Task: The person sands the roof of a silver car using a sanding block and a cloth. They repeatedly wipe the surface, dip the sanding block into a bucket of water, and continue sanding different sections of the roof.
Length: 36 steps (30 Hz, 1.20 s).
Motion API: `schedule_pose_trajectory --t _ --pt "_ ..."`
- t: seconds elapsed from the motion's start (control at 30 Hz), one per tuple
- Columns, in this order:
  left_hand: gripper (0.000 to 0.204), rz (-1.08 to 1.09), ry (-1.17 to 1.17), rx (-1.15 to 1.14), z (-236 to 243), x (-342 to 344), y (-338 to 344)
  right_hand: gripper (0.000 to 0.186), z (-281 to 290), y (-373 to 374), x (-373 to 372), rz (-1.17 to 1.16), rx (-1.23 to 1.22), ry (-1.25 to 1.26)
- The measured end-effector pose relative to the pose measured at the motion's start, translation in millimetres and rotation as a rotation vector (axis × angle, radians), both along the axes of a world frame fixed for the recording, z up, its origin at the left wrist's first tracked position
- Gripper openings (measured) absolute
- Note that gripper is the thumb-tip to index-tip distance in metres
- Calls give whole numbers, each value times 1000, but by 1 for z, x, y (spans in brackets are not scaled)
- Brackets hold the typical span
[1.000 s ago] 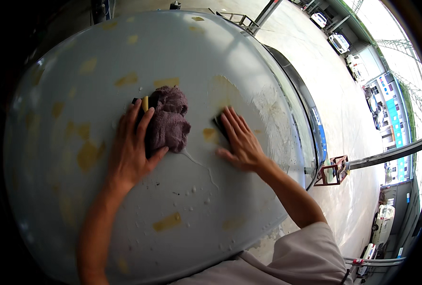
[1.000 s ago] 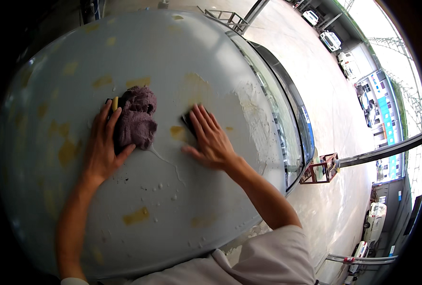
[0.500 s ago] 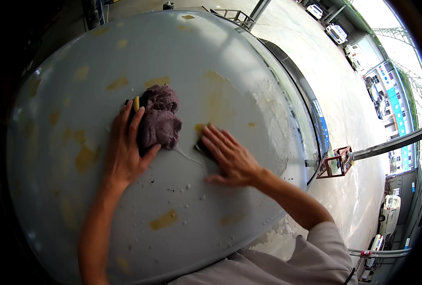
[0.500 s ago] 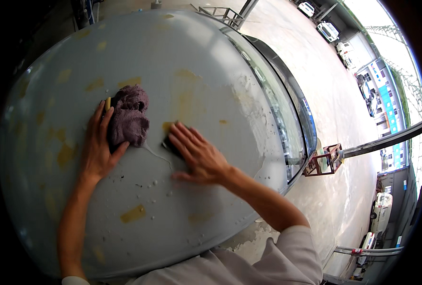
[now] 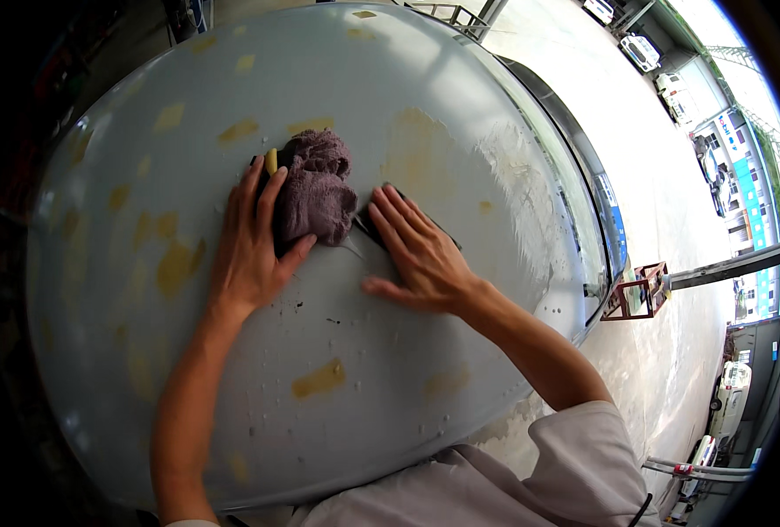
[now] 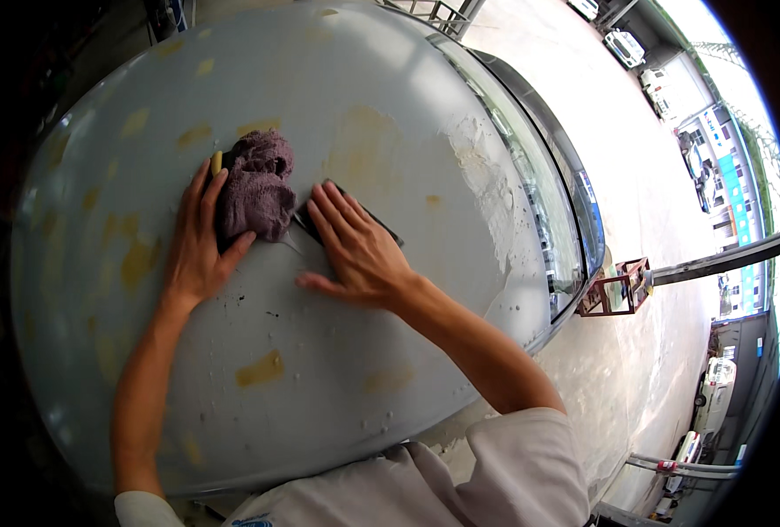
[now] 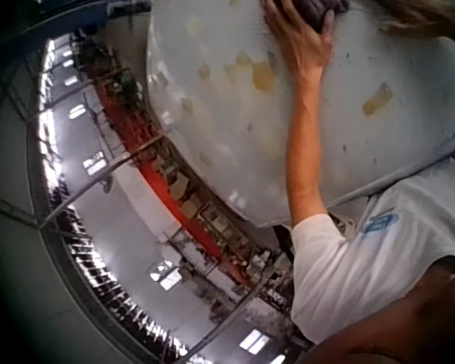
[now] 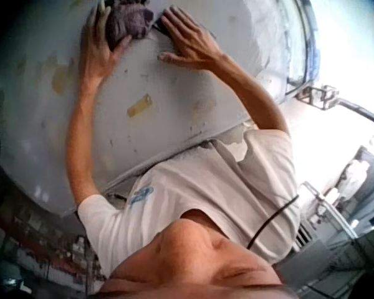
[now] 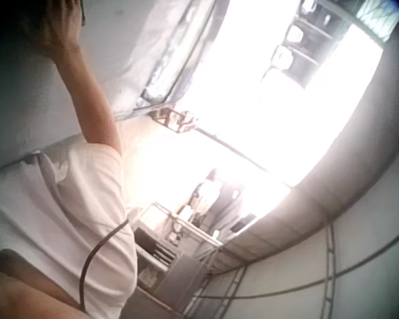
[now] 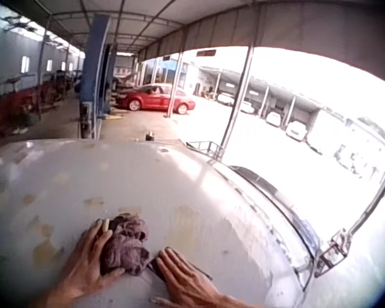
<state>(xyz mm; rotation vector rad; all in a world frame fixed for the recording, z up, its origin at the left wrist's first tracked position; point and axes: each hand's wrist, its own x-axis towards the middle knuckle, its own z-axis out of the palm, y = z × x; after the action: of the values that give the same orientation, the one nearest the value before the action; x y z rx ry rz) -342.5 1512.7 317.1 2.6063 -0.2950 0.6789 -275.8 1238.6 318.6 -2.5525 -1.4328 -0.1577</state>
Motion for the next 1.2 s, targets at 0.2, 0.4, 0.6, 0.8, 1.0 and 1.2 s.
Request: schedule_pose_trajectory --t 0.2,0.4,0.6,0.8,1.0,1.2 --pt "88 -2 11 4 2 2 -3 100 5 -5 9 49 9 77" --pt "88 6 10 -2 -2 -3 8 108 1 -29 -35 143 -95 115" --pt "87 -37 14 -37 2 4 -9 99 -6 12 60 -96 88 25" --pt "88 5 92 -59 -1 -10 9 104 -7 -44 -29 113 -71 97" --pt "85 -85 61 -67 1 7 -8 100 -22 -75 114 -314 58 105" --pt "82 -51 71 -17 4 -4 5 102 -15 -88 12 -42 -18 111"
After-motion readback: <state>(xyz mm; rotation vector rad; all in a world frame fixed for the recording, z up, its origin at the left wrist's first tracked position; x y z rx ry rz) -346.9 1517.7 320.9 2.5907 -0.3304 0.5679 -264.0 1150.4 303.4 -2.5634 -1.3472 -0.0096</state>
